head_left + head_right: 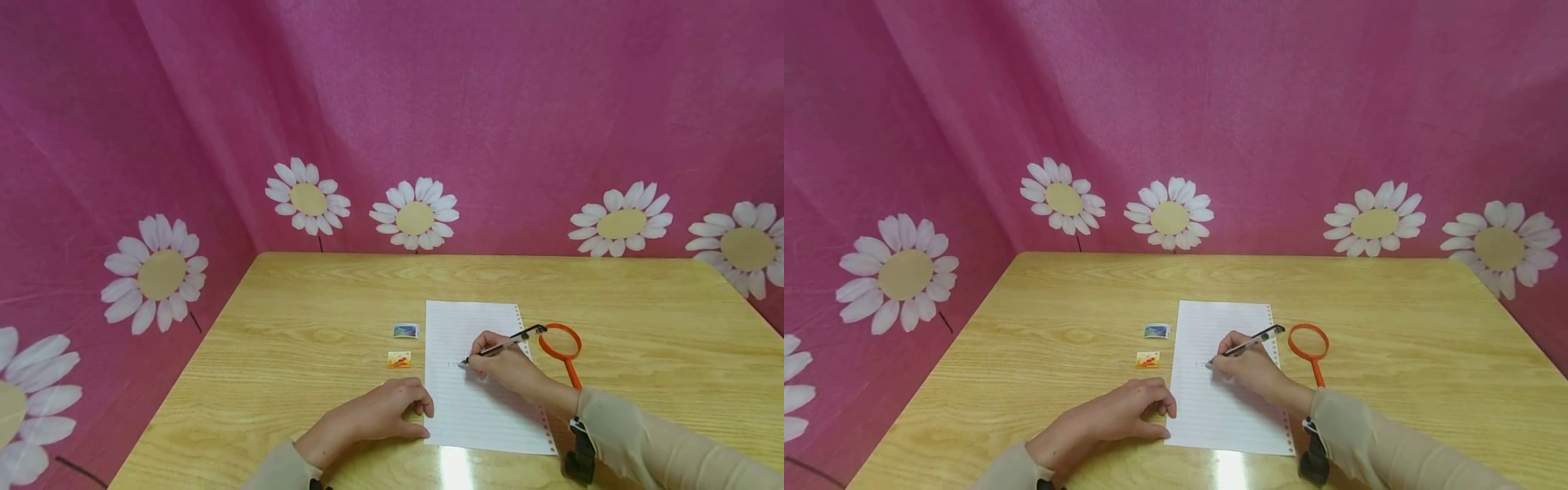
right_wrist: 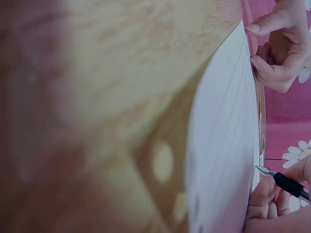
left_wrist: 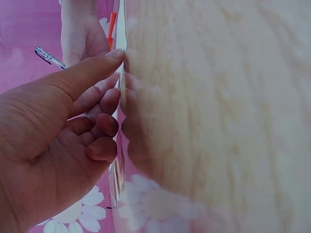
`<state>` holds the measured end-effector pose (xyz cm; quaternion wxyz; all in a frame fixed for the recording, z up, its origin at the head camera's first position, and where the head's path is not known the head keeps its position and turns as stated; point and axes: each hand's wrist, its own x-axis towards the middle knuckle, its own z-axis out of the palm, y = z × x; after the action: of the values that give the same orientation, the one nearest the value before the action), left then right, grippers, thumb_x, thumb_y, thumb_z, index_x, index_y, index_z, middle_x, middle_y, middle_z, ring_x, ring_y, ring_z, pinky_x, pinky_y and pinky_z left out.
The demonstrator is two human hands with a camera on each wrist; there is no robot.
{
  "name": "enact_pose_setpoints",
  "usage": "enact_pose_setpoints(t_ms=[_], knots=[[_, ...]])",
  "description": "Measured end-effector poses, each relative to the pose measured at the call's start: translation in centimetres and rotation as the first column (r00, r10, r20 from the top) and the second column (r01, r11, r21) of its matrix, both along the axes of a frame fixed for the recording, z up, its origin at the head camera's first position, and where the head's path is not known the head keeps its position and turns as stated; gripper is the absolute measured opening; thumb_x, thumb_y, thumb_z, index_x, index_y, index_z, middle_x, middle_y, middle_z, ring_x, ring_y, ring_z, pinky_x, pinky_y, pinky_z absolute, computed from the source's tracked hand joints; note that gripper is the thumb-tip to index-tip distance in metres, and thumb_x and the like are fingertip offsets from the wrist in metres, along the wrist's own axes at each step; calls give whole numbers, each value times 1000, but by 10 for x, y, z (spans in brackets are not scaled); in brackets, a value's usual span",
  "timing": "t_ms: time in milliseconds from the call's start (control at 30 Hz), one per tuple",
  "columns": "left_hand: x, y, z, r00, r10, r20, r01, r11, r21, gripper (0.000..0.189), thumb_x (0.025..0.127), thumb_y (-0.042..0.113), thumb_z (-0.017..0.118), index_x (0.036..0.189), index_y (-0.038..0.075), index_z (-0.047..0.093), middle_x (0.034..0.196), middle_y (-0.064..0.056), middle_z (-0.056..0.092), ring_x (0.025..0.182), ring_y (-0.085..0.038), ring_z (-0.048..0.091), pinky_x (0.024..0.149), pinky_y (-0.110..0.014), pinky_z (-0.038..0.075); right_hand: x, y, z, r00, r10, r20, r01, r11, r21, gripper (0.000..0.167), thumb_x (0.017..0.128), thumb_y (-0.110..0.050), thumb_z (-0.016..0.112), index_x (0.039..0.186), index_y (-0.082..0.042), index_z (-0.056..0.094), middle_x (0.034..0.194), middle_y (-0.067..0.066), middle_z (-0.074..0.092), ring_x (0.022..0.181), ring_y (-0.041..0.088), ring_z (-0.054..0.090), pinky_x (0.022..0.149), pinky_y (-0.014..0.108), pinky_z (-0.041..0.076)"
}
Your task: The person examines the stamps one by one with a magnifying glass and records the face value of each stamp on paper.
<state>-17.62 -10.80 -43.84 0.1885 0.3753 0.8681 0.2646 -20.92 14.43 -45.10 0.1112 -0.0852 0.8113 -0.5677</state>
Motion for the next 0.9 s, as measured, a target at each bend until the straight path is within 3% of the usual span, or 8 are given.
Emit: enact_pose_setpoints(t_ms=[633,900], knots=[[1,1,4,1000,7,14,-7,1000,1,16,86,22,75,98,15,66,91,10,54,82,4,45,78,-11,42,-1,2,0,998,-53,16,53,999,-7,12,84,-6,64,90,0,55,71,-1,58,66,9,56,62,24,46],[1,0,3,1000,2,9,-2,1000,-8,16,86,23,75,97,16,66,90,10,54,81,3,45,77,-11,42,-1,3,-1,996,-80,49,82,996,-23,14,83,-8,66,90,-2,56,69,-5,58,66,8,53,62,23,40]])
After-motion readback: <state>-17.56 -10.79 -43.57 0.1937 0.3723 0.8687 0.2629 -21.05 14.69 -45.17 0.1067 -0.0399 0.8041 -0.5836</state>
